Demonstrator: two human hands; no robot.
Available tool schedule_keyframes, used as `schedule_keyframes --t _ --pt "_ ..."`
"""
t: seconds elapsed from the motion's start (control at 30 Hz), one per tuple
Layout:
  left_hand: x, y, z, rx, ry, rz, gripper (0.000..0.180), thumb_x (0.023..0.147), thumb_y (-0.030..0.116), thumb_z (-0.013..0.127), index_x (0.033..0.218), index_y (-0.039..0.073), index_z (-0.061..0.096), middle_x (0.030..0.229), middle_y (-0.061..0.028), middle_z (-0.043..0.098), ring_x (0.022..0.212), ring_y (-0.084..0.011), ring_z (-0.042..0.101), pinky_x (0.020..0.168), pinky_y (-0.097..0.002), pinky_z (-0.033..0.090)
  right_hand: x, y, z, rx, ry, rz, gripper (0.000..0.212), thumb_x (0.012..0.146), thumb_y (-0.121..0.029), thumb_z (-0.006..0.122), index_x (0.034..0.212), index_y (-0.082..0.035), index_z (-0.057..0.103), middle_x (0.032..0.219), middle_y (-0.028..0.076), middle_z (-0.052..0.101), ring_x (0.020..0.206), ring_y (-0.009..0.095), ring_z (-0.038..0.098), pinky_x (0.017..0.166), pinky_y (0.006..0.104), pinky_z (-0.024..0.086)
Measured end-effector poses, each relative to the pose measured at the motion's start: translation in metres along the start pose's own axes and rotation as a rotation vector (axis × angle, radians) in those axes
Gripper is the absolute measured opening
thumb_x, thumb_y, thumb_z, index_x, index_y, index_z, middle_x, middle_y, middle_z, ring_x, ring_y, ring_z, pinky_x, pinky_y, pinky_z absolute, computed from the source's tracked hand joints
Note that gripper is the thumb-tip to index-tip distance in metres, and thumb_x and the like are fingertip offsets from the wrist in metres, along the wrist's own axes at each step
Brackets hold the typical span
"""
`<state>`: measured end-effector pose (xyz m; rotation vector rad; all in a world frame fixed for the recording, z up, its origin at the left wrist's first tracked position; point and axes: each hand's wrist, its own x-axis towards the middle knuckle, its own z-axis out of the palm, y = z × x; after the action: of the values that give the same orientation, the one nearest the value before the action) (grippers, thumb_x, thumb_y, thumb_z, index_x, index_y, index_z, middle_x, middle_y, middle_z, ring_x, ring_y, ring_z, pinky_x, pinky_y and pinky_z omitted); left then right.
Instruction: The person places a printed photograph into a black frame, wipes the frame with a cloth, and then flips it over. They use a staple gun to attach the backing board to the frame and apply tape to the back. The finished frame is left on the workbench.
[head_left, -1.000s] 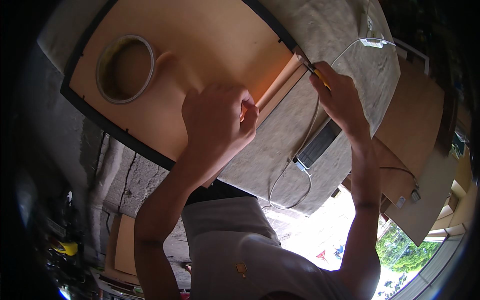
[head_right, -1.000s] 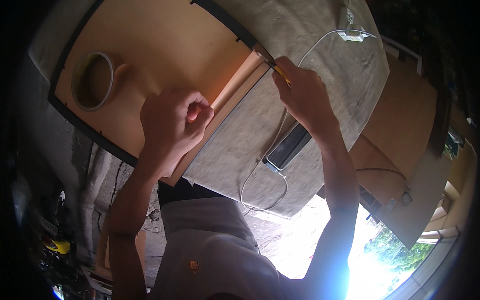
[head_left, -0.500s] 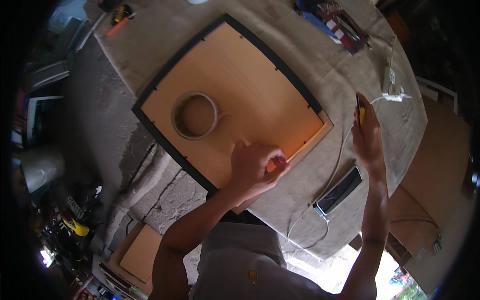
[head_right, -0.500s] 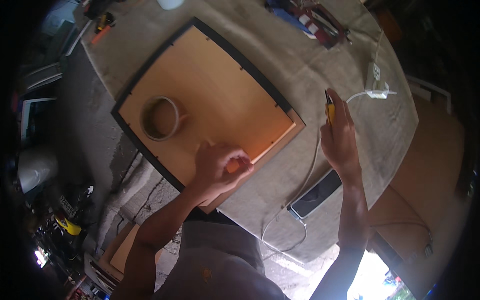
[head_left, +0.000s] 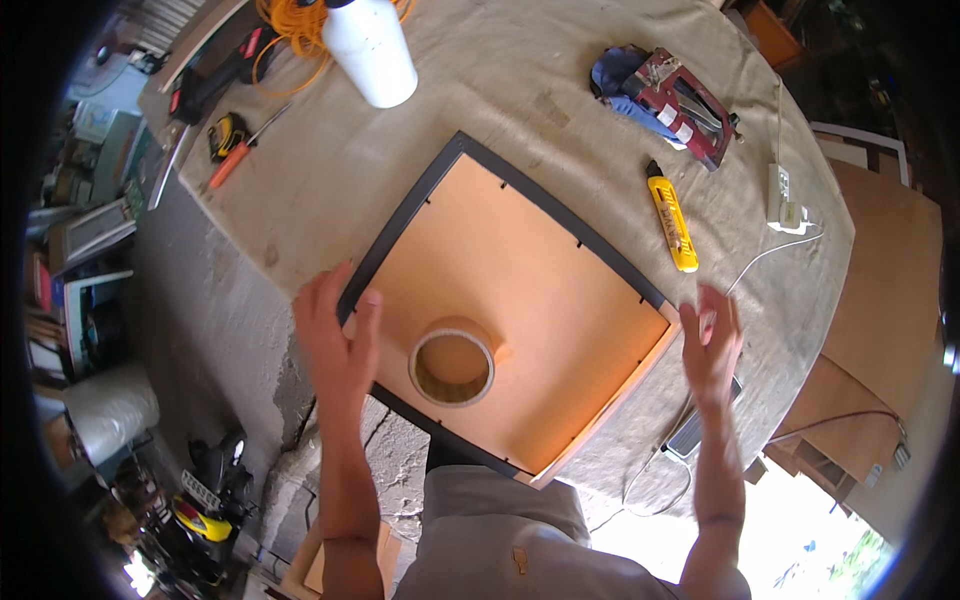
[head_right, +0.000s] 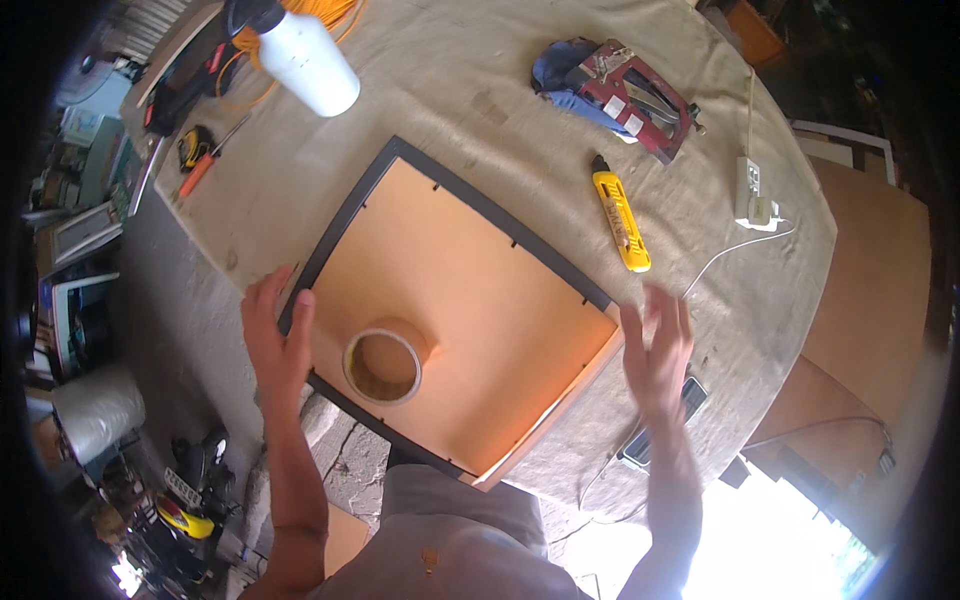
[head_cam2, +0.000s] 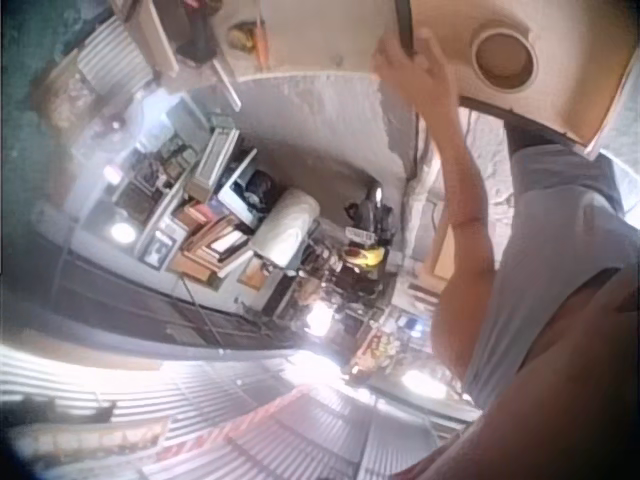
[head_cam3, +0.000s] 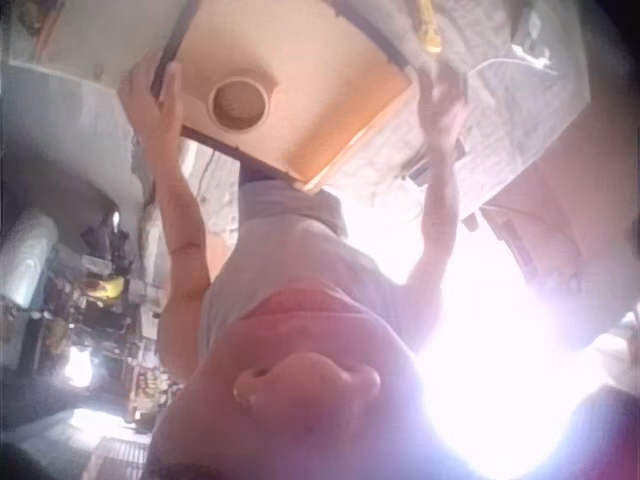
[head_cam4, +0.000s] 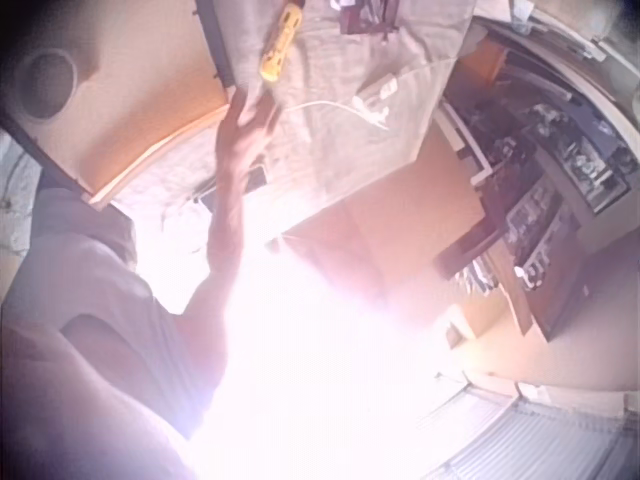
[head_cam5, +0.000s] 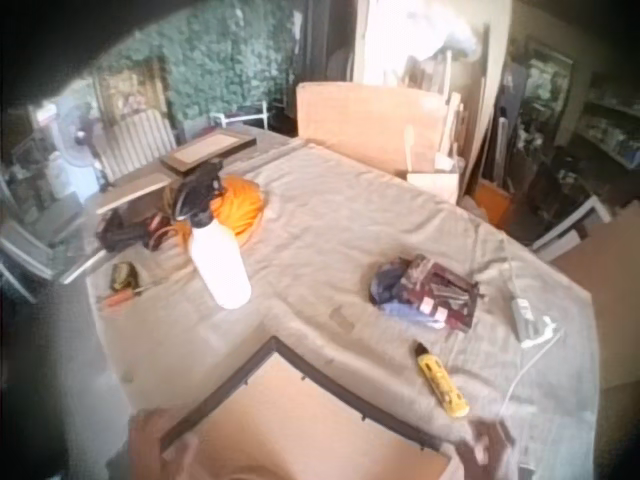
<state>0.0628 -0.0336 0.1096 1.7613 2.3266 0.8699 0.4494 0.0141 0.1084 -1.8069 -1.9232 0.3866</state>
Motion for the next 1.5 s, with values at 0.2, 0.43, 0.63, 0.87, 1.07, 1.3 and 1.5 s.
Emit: schedule_keyframes --t 0.2,0.43,0.63,0.87,1.07,1.3,1.5 --pt "0.029 -0.027 0.02 -0.092 -0.352 -0.024 0.03 0.088 0.018 0.066 0.111 -0.001 0.059 0.103 -0.0207 0.057 0.091 -0.0391 0.058 0.08 -0.0437 0.046 -0.135 -0.036 0.029 0.383 -0.103 0.787 0.043 0.094 -0.016 0.062 0.131 0.003 0.051 0.101 0.01 0.057 0.081 0.014 0.056 0.063 0.0249 0.05" --pt "0.036 -0.042 0.02 -0.164 -0.303 0.003 0.023 0.089 0.015 0.067 0.104 0.0 0.058 0.091 -0.0171 0.056 0.083 -0.0361 0.058 0.072 -0.0423 0.046 -0.123 -0.069 0.039 0.463 0.025 0.777 0.046 0.095 -0.019 0.06 0.13 0.01 0.049 0.104 0.009 0.052 0.098 0.015 0.053 0.075 0.0255 0.049" --pt "0.089 -0.049 0.019 -0.171 -0.308 0.068 0.02 0.089 0.015 0.068 0.1 0.001 0.059 0.084 -0.0118 0.054 0.075 -0.027 0.055 0.068 -0.0366 0.046 -0.087 -0.09 0.047 0.529 0.05 0.849 0.049 0.092 -0.022 0.065 0.127 0.01 0.052 0.107 0.01 0.053 0.092 0.015 0.056 0.074 0.0286 0.051" --pt "0.098 -0.062 0.029 -0.175 -0.412 -0.007 0.031 0.086 0.02 0.072 0.108 0.002 0.061 0.086 -0.0086 0.054 0.079 -0.0222 0.054 0.074 -0.0354 0.046 -0.011 -0.064 0.029 -0.172 0.076 0.409 0.035 0.078 -0.021 0.08 0.102 -0.001 0.065 0.084 0.011 0.064 0.069 0.022 0.06 0.063 0.035 0.049" --pt "0.121 -0.004 0.027 -0.323 -0.407 0.208 0.041 0.084 0.021 0.074 0.119 0.005 0.06 0.098 -0.0104 0.057 0.095 -0.0257 0.053 0.085 -0.0387 0.045 0.181 0.008 0.057 -0.393 0.278 -0.116 0.035 0.081 -0.017 0.071 0.115 -0.01 0.063 0.103 0.012 0.064 0.095 0.033 0.064 0.088 0.0445 0.048" --pt "0.133 -0.005 0.073 -0.345 -0.433 0.537 0.04 0.083 0.023 0.075 0.117 0.005 0.061 0.103 -0.0125 0.058 0.096 -0.0294 0.054 0.085 -0.0407 0.045 0.24 0.018 0.037 -0.258 -0.017 -0.003 0.032 0.081 -0.012 0.069 0.113 -0.016 0.069 0.112 0.01 0.069 0.098 0.029 0.068 0.091 0.0449 0.05" --pt "0.127 -0.016 0.094 -0.28 -0.327 0.632 0.037 0.081 0.025 0.076 0.111 0.006 0.064 0.102 -0.013 0.057 0.095 -0.0301 0.053 0.081 -0.0416 0.046 0.226 -0.013 0.055 -0.329 0.107 -0.348 0.037 0.077 -0.02 0.072 0.112 -0.011 0.067 0.126 0.013 0.054 0.123 0.031 0.045 0.1 0.0453 0.039"
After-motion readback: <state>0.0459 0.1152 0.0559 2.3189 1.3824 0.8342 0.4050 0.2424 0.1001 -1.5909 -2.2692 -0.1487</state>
